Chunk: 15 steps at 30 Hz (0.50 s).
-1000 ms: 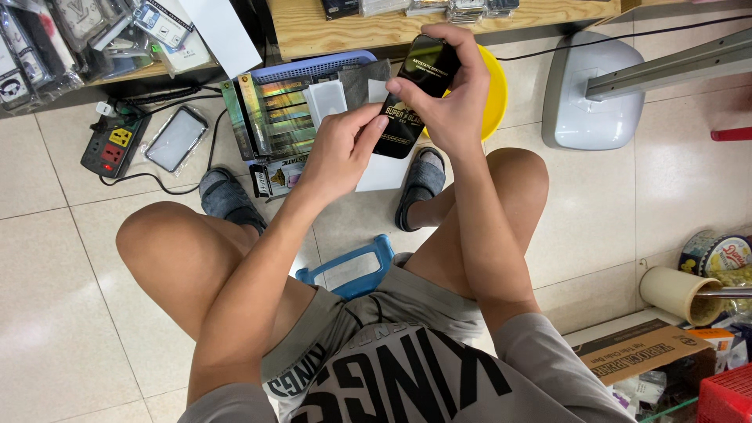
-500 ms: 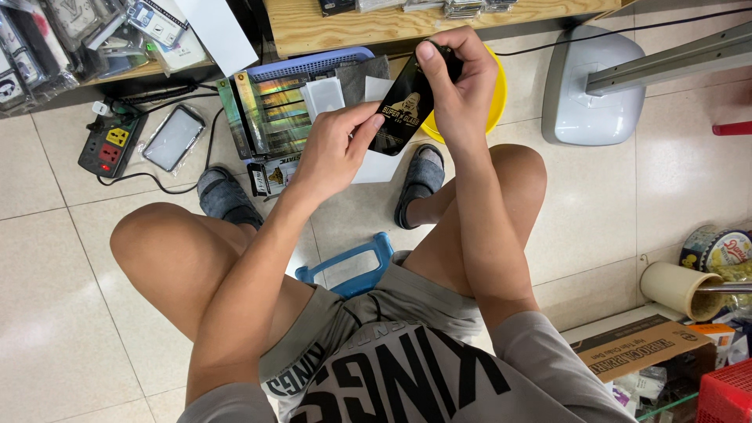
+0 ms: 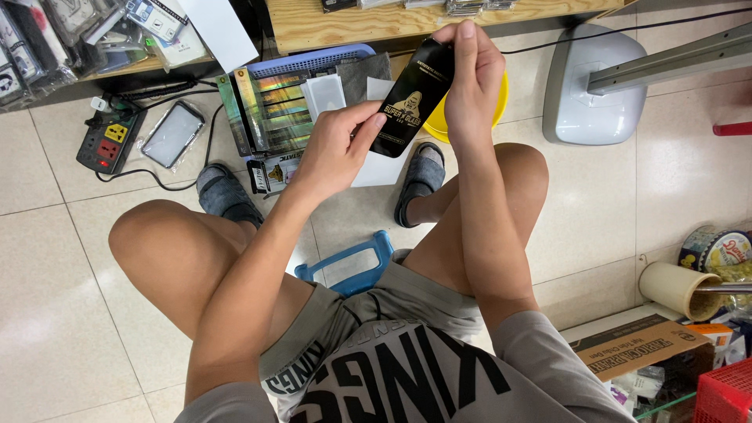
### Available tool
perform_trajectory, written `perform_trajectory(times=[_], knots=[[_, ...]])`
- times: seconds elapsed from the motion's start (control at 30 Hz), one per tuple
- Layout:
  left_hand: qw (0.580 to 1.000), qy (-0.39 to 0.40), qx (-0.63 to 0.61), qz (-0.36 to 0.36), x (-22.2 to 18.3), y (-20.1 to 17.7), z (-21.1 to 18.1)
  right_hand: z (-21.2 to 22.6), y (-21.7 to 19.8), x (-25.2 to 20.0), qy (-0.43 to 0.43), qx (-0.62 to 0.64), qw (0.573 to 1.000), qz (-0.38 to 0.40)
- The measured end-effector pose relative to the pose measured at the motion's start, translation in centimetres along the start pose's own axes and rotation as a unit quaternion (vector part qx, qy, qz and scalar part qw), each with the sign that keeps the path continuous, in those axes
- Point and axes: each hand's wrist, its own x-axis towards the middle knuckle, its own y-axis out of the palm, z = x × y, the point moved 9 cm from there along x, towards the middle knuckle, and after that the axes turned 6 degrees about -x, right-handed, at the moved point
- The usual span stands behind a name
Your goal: The person sorts various phone screen protectors by picking them up from a pile, removing them from a black sleeve, and then stacking them together on a work surface.
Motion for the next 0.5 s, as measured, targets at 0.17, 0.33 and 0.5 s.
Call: perform_trajectory(times=[0.17, 0.33, 0.5], knots=[[0.996, -0.035, -0.076, -0.034, -0.1, -0.8, 1.2, -1.1, -0.5, 0.2, -0.011, 0.005, 1.000, 0.005], [0.980, -0.039, -0.162, -0.111, 0.1, -2.5, 1.6, 0.5, 0.8, -0.4, -0.046, -0.005, 0.998, 0.036], [0.963, -0.037, -0.227, -0.140, 0.1, -3.0, 1.9, -0.1, 2.0, -1.1, -0.043, 0.024, 0.996, 0.080]])
